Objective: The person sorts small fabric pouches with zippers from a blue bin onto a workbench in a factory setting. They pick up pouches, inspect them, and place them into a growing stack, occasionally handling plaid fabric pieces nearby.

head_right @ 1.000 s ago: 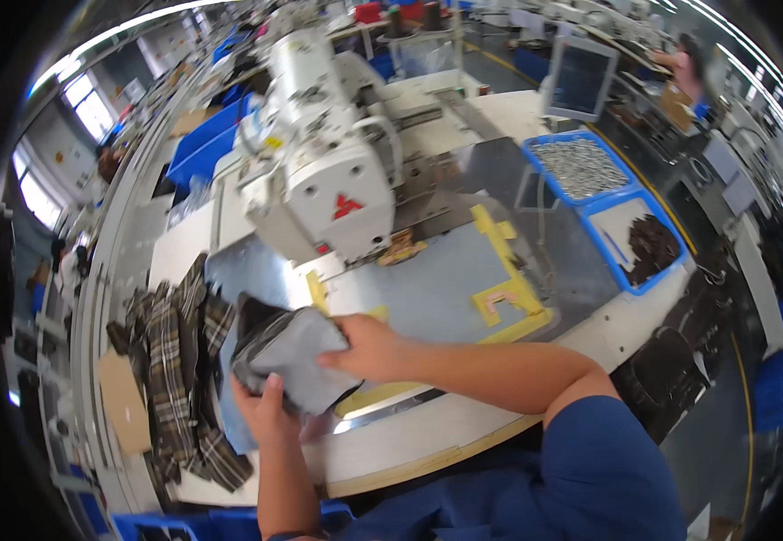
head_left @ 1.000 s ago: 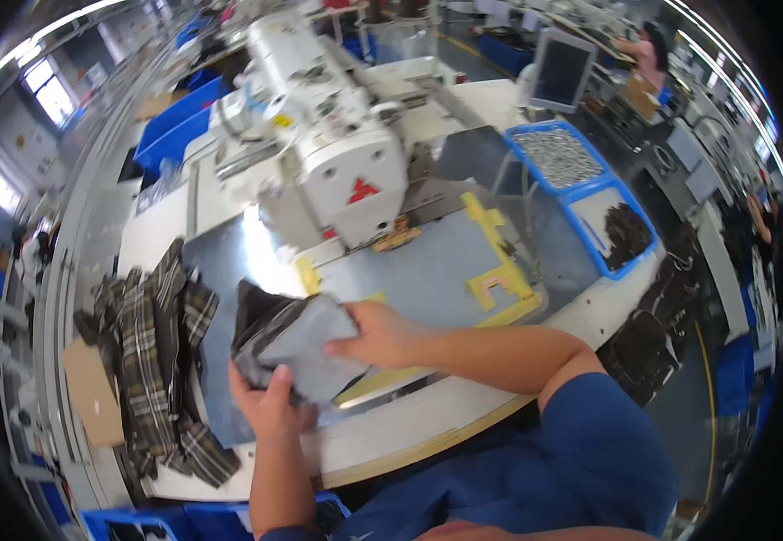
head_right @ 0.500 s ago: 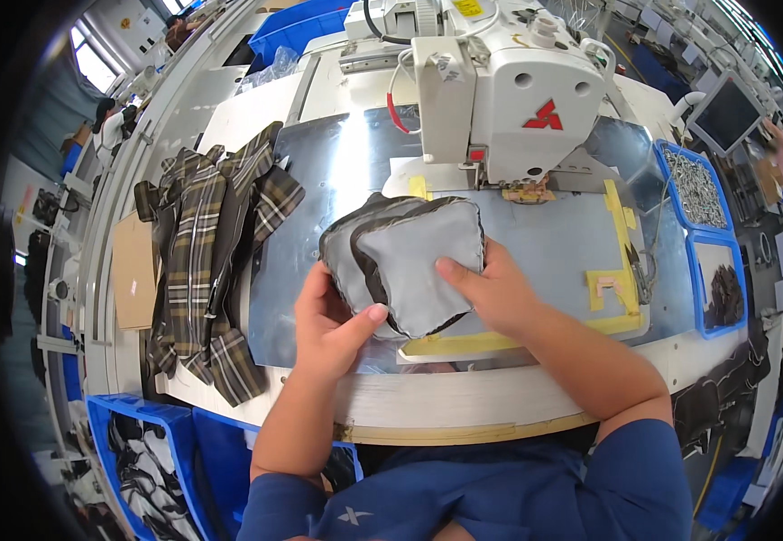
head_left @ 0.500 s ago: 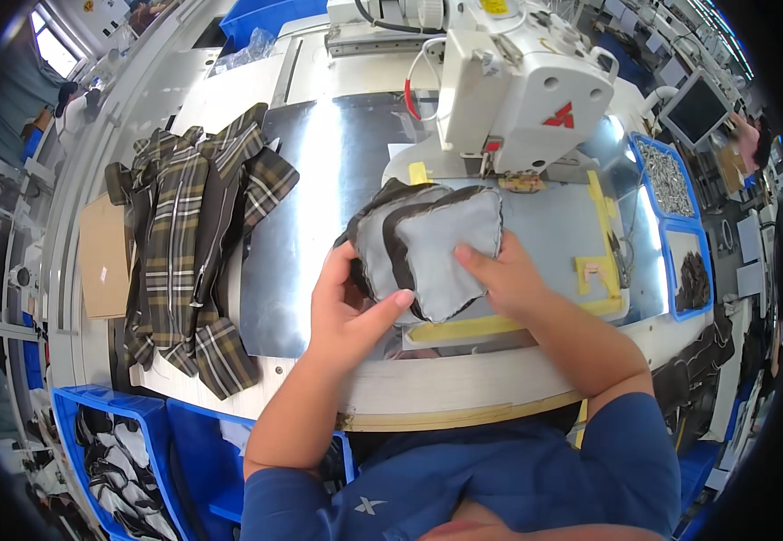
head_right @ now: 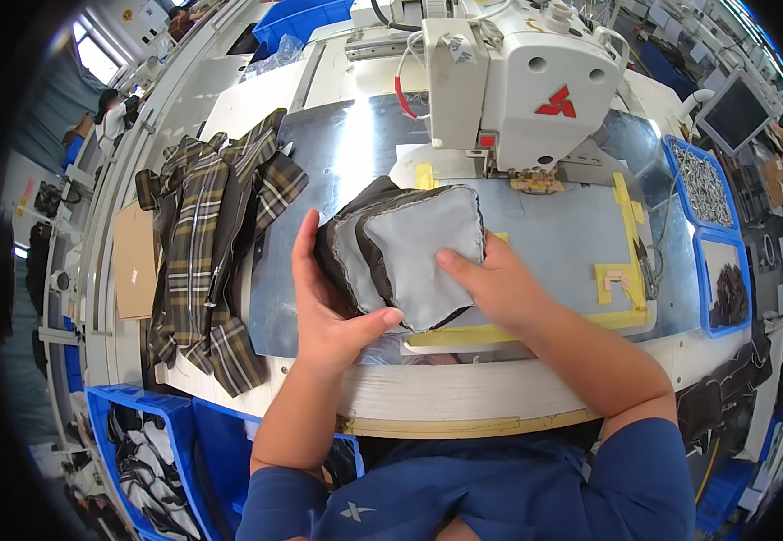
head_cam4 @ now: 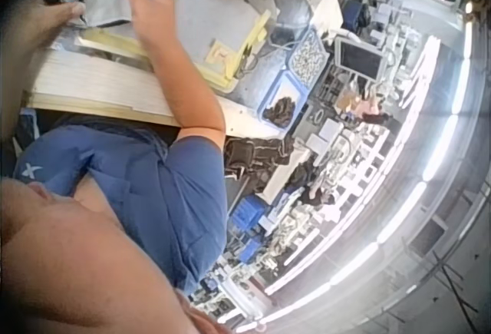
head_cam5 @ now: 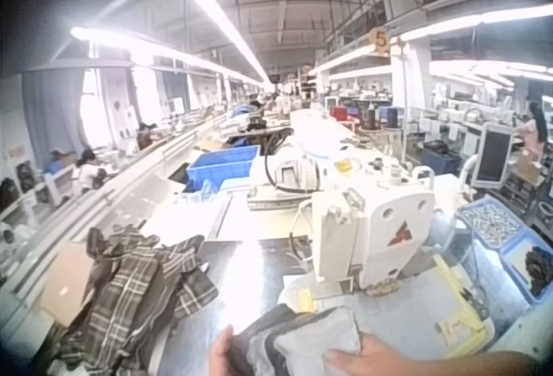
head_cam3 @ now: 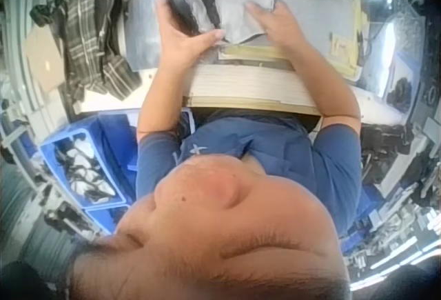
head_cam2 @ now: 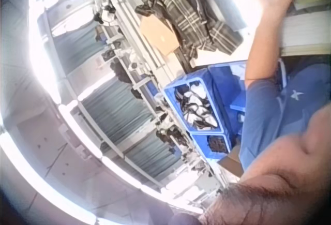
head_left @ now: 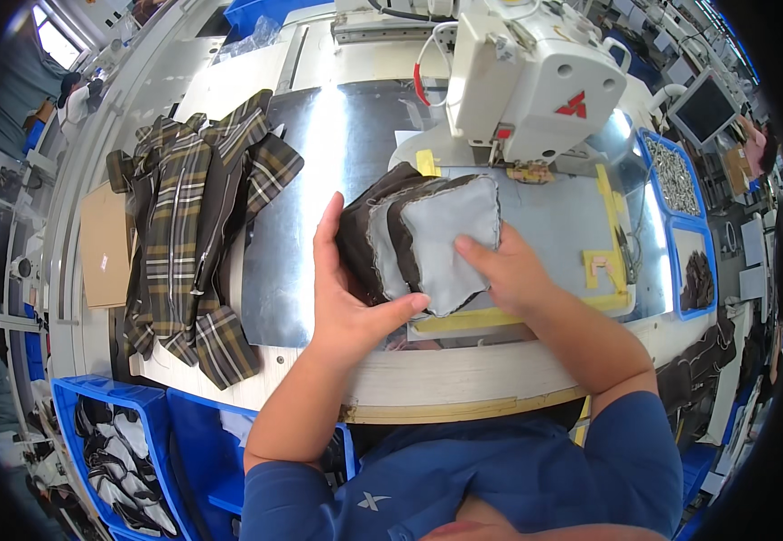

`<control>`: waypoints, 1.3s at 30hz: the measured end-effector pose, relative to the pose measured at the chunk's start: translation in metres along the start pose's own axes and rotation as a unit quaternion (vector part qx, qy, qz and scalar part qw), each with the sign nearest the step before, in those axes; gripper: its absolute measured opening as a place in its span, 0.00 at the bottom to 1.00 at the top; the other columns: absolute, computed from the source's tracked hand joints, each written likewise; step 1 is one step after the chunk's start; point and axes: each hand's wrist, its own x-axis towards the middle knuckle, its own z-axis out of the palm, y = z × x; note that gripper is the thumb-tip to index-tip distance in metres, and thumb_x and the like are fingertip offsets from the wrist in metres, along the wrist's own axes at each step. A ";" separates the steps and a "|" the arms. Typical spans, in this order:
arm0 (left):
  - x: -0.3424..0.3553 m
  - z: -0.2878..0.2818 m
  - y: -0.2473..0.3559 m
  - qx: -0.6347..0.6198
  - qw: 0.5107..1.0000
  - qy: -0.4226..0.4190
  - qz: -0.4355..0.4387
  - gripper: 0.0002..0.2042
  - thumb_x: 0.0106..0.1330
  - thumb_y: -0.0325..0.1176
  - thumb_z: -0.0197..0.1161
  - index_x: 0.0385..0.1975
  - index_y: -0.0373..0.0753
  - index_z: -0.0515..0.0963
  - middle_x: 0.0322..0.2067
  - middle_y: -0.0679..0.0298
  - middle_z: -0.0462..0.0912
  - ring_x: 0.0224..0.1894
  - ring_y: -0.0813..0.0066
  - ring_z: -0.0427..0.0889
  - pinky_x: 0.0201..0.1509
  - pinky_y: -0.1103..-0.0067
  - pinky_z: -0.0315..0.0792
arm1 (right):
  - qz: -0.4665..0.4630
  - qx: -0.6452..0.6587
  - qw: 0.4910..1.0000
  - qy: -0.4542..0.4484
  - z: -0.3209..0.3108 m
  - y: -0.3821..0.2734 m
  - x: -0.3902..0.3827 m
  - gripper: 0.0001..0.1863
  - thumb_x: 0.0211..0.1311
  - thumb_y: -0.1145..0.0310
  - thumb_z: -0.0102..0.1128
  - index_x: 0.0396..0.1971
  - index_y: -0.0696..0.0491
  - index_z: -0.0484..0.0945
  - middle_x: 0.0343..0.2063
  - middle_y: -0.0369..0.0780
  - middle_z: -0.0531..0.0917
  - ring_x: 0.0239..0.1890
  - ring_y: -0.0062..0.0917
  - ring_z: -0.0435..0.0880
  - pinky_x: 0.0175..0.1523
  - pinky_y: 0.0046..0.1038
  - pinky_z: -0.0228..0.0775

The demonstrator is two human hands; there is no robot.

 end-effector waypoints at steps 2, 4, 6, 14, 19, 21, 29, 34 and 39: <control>-0.001 0.001 0.000 0.030 0.999 0.012 -0.001 0.56 0.47 0.24 0.77 0.74 0.38 0.43 0.63 0.53 0.65 0.65 0.62 0.69 0.71 0.67 0.63 | 0.002 0.017 1.000 0.000 0.004 0.002 -0.001 0.23 0.71 0.64 0.60 0.60 0.59 0.70 0.53 0.40 0.80 0.54 0.25 0.79 0.59 0.30 0.73; -0.001 0.001 -0.002 0.054 0.998 0.022 -0.001 0.57 0.46 0.22 0.76 0.74 0.37 0.42 0.62 0.53 0.66 0.64 0.62 0.69 0.70 0.67 0.64 | 0.007 0.063 0.998 -0.017 0.005 0.001 -0.001 0.23 0.70 0.66 0.61 0.60 0.59 0.70 0.53 0.40 0.80 0.55 0.25 0.79 0.60 0.31 0.72; -0.003 -0.002 -0.006 0.047 0.998 0.036 -0.024 0.58 0.44 0.20 0.74 0.75 0.39 0.42 0.63 0.54 0.66 0.65 0.62 0.68 0.70 0.67 0.65 | 0.009 0.083 0.995 -0.052 0.004 0.000 -0.001 0.24 0.68 0.68 0.63 0.60 0.58 0.70 0.53 0.40 0.80 0.55 0.26 0.79 0.61 0.32 0.71; -0.003 0.016 -0.003 -0.123 0.974 0.133 -0.137 0.53 0.51 0.13 0.68 0.75 0.41 0.39 0.58 0.52 0.72 0.59 0.62 0.76 0.64 0.66 0.73 | -0.041 0.138 0.986 -0.089 0.003 -0.003 0.002 0.28 0.64 0.75 0.64 0.63 0.58 0.66 0.57 0.42 0.77 0.59 0.28 0.76 0.64 0.36 0.70; -0.007 0.026 -0.011 -0.093 0.962 0.148 -0.209 0.38 0.54 0.12 0.66 0.66 0.33 0.58 0.53 0.52 0.75 0.55 0.65 0.79 0.58 0.70 0.77 | -0.027 0.127 0.991 -0.039 0.001 0.002 0.005 0.26 0.66 0.73 0.63 0.62 0.58 0.66 0.55 0.41 0.77 0.59 0.28 0.76 0.65 0.35 0.68; 0.004 0.020 -0.008 -0.060 0.967 0.181 -0.172 0.35 0.54 0.12 0.66 0.64 0.33 0.61 0.52 0.53 0.76 0.53 0.66 0.80 0.56 0.71 0.77 | -0.026 0.096 0.995 -0.031 0.001 0.003 0.006 0.24 0.67 0.71 0.62 0.60 0.57 0.66 0.52 0.41 0.78 0.56 0.27 0.77 0.62 0.33 0.69; 0.099 -0.049 -0.003 0.109 0.952 0.277 -0.075 0.36 0.55 0.22 0.70 0.64 0.28 0.60 0.50 0.49 0.77 0.47 0.60 0.82 0.51 0.70 0.78 | 0.011 0.005 0.998 -0.065 -0.009 -0.001 0.016 0.10 0.69 0.67 0.59 0.43 0.55 0.71 0.38 0.39 0.80 0.42 0.22 0.78 0.47 0.26 0.72; 0.108 -0.067 -0.048 0.603 0.761 0.236 -0.048 0.47 0.55 0.47 0.73 0.67 0.24 0.56 0.61 0.37 0.66 0.64 0.41 0.67 0.69 0.61 0.62 | 0.013 0.005 0.998 -0.061 -0.011 -0.002 0.017 0.08 0.69 0.67 0.57 0.41 0.55 0.72 0.36 0.38 0.80 0.39 0.22 0.79 0.45 0.27 0.72; 0.103 -0.075 -0.051 0.655 0.717 0.236 0.024 0.46 0.58 0.51 0.72 0.67 0.25 0.58 0.62 0.39 0.65 0.63 0.43 0.67 0.68 0.62 0.63 | 0.027 0.001 0.998 -0.052 -0.009 -0.001 0.018 0.07 0.69 0.68 0.57 0.41 0.54 0.72 0.35 0.37 0.80 0.38 0.21 0.78 0.44 0.26 0.72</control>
